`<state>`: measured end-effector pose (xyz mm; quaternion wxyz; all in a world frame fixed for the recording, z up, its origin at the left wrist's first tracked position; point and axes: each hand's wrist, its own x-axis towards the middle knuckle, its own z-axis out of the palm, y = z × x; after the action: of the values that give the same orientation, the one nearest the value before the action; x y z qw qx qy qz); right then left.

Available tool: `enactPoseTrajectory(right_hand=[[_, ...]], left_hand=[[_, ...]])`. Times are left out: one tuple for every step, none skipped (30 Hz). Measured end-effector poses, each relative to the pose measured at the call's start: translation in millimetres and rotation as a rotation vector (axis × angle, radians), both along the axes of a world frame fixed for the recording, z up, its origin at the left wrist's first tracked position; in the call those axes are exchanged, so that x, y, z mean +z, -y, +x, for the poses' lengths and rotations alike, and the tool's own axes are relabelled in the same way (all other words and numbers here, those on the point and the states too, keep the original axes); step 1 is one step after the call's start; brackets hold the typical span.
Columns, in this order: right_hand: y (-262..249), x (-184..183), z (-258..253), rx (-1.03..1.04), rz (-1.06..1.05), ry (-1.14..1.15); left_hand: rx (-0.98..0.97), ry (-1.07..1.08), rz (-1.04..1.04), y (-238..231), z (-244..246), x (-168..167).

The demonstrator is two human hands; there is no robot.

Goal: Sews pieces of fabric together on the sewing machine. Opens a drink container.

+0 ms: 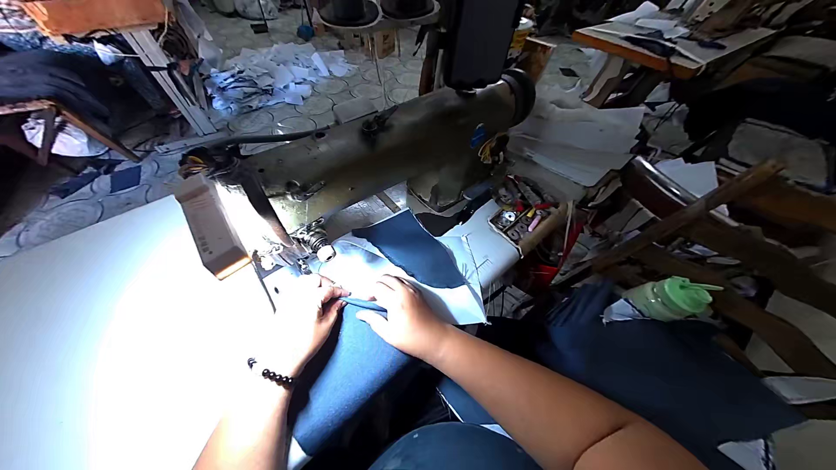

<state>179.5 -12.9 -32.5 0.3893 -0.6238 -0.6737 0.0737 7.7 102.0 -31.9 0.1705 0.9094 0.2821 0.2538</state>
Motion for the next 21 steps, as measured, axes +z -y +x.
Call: enactPoseTrajectory(right_hand=[[0.0, 0.0, -0.6, -0.002, -0.001, 0.010], [0.1, 0.4, -1.6, -0.013, 0.006, 0.018], [0.4, 1.5, -2.7, -0.026, 0.012, 0.026], [0.9, 2.9, -3.6, -0.038, 0.017, 0.035], [1.2, 4.0, -4.2, -0.048, 0.020, 0.047], [1.3, 3.8, -4.3, -0.051, 0.024, 0.062], [0.9, 2.9, -4.1, -0.050, 0.036, 0.074], [0.2, 1.8, -3.9, -0.046, 0.048, 0.080], [-0.2, 1.1, -4.0, -0.043, 0.055, 0.084], [-0.6, 0.9, -4.0, -0.043, 0.064, 0.094], [-0.5, 1.7, -4.1, -0.041, 0.065, 0.100], [-0.6, 2.3, -4.1, -0.039, 0.070, 0.104], [-0.6, 2.1, -3.9, -0.037, 0.082, 0.104], [-0.6, 1.4, -3.5, -0.034, 0.098, 0.100], [-0.6, 0.3, -3.0, -0.030, 0.113, 0.096], [-0.6, -0.7, -2.4, -0.029, 0.124, 0.094], [-0.5, -1.2, -1.7, -0.027, 0.129, 0.090], [0.2, -1.5, -1.2, -0.027, 0.128, 0.082], [0.7, -1.8, -0.7, -0.031, 0.124, 0.079], [0.7, -1.9, 0.2, -0.037, 0.117, 0.082], [0.6, -1.2, 0.7, -0.042, 0.104, 0.080]], left_hand=[[0.000, 0.002, 0.028, 0.4, 0.5, -1.0], [0.002, 0.006, 0.047, 1.3, 1.0, -1.0], [0.004, 0.009, 0.059, 2.3, 1.2, -0.6], [0.001, 0.010, 0.068, 3.0, 1.3, 0.2], [0.000, 0.010, 0.070, 3.6, 1.3, 0.9], [-0.002, 0.008, 0.068, 4.0, 1.2, 1.4], [-0.002, 0.008, 0.066, 4.3, 1.2, 1.7], [-0.004, 0.014, 0.065, 4.4, 1.2, 1.7], [-0.005, 0.021, 0.067, 4.4, 1.1, 1.5], [-0.005, 0.025, 0.063, 4.4, 1.1, 1.7], [-0.005, 0.023, 0.066, 4.2, 0.9, 2.0], [-0.007, 0.024, 0.075, 3.8, 0.8, 2.3], [-0.007, 0.025, 0.090, 3.5, 0.5, 2.7], [-0.009, 0.023, 0.110, 3.2, 0.1, 3.3], [-0.012, 0.017, 0.128, 3.5, -0.3, 4.6], [-0.020, 0.013, 0.135, 3.3, -0.5, 4.2], [-0.029, 0.014, 0.136, 2.9, -0.4, 2.9], [-0.035, 0.012, 0.128, 3.0, -0.3, 1.9], [-0.036, -0.001, 0.101, 3.8, -0.8, 2.9], [-0.030, -0.017, 0.067, 4.0, -1.3, 4.9], [-0.020, -0.024, 0.022, 3.8, -2.0, 6.5]])
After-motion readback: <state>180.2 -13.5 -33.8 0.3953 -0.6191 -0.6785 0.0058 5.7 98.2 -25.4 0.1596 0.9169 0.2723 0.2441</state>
